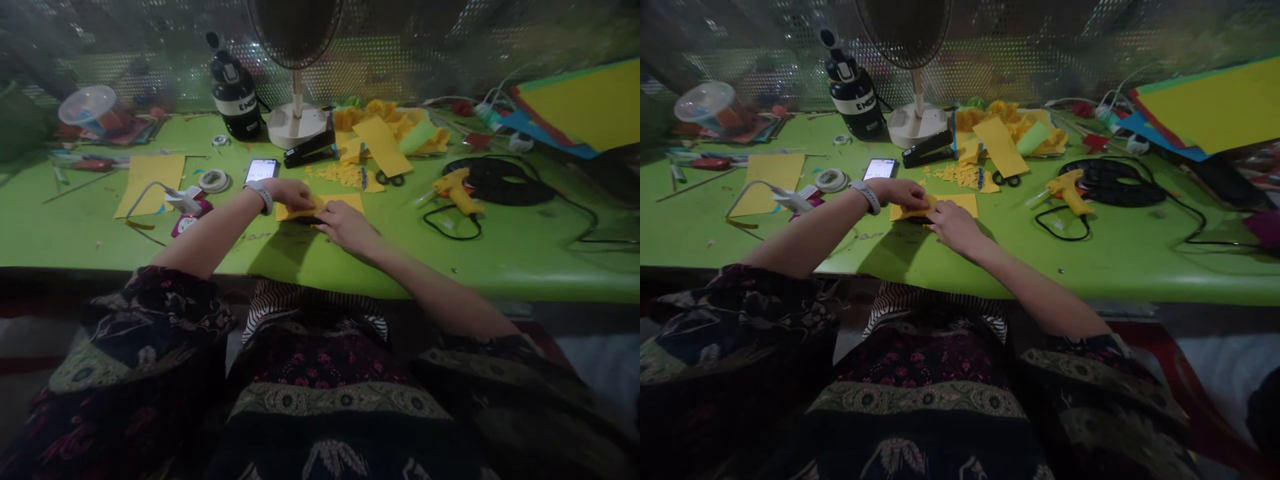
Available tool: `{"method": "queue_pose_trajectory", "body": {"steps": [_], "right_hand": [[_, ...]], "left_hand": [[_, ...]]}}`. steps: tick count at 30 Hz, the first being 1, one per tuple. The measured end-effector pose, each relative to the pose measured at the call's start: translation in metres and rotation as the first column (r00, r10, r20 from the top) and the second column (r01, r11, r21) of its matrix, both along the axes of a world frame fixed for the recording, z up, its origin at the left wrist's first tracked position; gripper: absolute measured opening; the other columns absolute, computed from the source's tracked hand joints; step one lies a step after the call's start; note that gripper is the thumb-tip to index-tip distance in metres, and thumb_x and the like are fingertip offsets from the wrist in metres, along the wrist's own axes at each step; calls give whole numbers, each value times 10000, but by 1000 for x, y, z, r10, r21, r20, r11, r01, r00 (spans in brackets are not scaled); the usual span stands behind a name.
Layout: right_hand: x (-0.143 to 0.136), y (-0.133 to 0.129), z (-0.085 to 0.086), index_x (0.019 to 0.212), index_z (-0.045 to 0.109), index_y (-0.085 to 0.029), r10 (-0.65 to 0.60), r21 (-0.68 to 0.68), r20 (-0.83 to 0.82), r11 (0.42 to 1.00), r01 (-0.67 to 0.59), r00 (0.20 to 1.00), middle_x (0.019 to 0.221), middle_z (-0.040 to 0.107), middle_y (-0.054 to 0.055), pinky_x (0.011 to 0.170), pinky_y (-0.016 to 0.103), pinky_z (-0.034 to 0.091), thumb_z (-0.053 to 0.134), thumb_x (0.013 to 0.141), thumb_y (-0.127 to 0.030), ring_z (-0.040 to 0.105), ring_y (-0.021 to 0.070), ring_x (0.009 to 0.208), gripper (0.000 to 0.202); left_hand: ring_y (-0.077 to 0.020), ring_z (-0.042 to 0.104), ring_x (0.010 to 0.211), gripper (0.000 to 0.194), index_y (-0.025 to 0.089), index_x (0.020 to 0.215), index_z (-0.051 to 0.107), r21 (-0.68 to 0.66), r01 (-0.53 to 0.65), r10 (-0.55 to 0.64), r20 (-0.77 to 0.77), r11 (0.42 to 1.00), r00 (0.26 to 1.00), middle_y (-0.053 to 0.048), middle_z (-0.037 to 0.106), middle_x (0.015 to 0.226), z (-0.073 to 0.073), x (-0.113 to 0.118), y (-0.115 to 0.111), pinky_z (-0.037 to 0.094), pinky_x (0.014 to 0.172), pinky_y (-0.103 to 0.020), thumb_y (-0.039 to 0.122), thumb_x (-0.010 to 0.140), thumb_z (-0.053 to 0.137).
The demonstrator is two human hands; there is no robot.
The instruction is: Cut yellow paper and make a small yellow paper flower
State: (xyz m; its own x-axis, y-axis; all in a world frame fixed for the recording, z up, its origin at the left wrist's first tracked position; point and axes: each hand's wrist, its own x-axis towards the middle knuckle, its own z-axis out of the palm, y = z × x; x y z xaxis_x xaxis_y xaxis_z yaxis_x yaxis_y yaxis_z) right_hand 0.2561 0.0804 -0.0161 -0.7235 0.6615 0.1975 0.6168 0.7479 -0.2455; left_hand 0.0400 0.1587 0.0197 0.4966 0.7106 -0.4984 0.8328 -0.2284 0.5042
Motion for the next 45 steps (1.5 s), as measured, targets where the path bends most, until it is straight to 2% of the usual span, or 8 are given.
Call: {"method": "queue_pose_trajectory", "body": {"steps": [9, 16, 20, 24, 31, 35, 39, 45], "right_hand": [[-8, -1, 5, 1232, 732, -220, 9, -67, -19, 998, -10, 1000, 1139, 662, 149, 904, 489, 488, 572, 1011, -262, 573, 312, 1080, 276], [-7, -27, 8, 1197, 739, -173, 179, -43, -6, 983, -180, 984, 1141, 685, 144, 881, 427, 482, 599, 996, -229, 588, 269, 1034, 251], [34, -35, 8, 1147, 747, -138, 167, -29, -7, 986, -167, 986, 1079, 702, 149, 852, 386, 485, 640, 968, -204, 603, 256, 997, 218], [77, -29, 11, 1145, 753, -168, 109, -89, -33, 990, -112, 993, 1073, 712, 135, 858, 381, 502, 640, 966, -204, 632, 249, 1004, 215], [93, -17, 26, 1169, 750, -184, 102, -197, -37, 975, -108, 994, 1144, 713, 136, 923, 417, 517, 687, 944, -353, 649, 262, 1064, 289], [90, -1, 29, 1233, 732, -184, -30, -175, -125, 984, 8, 992, 1241, 703, 143, 1020, 459, 491, 704, 918, -463, 635, 281, 1165, 421], [79, 26, 30, 1299, 696, -182, -163, -172, -174, 976, 133, 971, 1338, 675, 152, 1095, 530, 432, 620, 978, -441, 587, 304, 1268, 419], [48, 49, 33, 1389, 621, -162, -111, -148, -96, 984, 96, 989, 1435, 612, 165, 1046, 454, 436, 716, 913, -438, 544, 318, 1304, 558]], "left_hand": [[-194, 581, 778, 361, 179, 827, 628, 1, 1, -1, -20, 1000, 1000, -50, 629, 768, 0, 0, 1, 427, 719, -298, 538, 799, 608], [-185, 565, 695, 363, 191, 768, 608, -18, -11, 11, 7, 1000, 1000, -47, 610, 702, -3, 1, -1, 437, 682, -308, 552, 773, 638], [-213, 612, 790, 422, 170, 902, 682, 186, 106, -97, -57, 977, 994, -90, 705, 863, 7, -4, -11, 439, 710, -295, 566, 760, 647], [-306, 619, 1114, 767, 151, 1288, 646, 440, 165, -126, -118, 882, 985, -161, 677, 1259, 16, -9, -14, 448, 896, -330, 631, 692, 699], [-288, 678, 953, 879, 169, 1355, 562, 175, 64, -41, -129, 982, 991, -125, 731, 1116, 19, -2, -4, 486, 771, -313, 569, 608, 793], [-289, 670, 977, 825, 168, 1311, 565, 132, 53, -40, -101, 990, 994, -112, 729, 1119, 20, 1, -3, 483, 772, -307, 533, 604, 782], [-277, 651, 996, 635, 170, 1210, 641, 215, 167, -142, -125, 962, 982, -115, 717, 1165, 26, 8, -10, 457, 802, -298, 485, 666, 733], [-237, 633, 798, 398, 204, 1131, 721, 328, 341, -257, -273, 881, 927, -71, 739, 924, 42, 23, -24, 385, 667, -295, 371, 776, 661]]}}
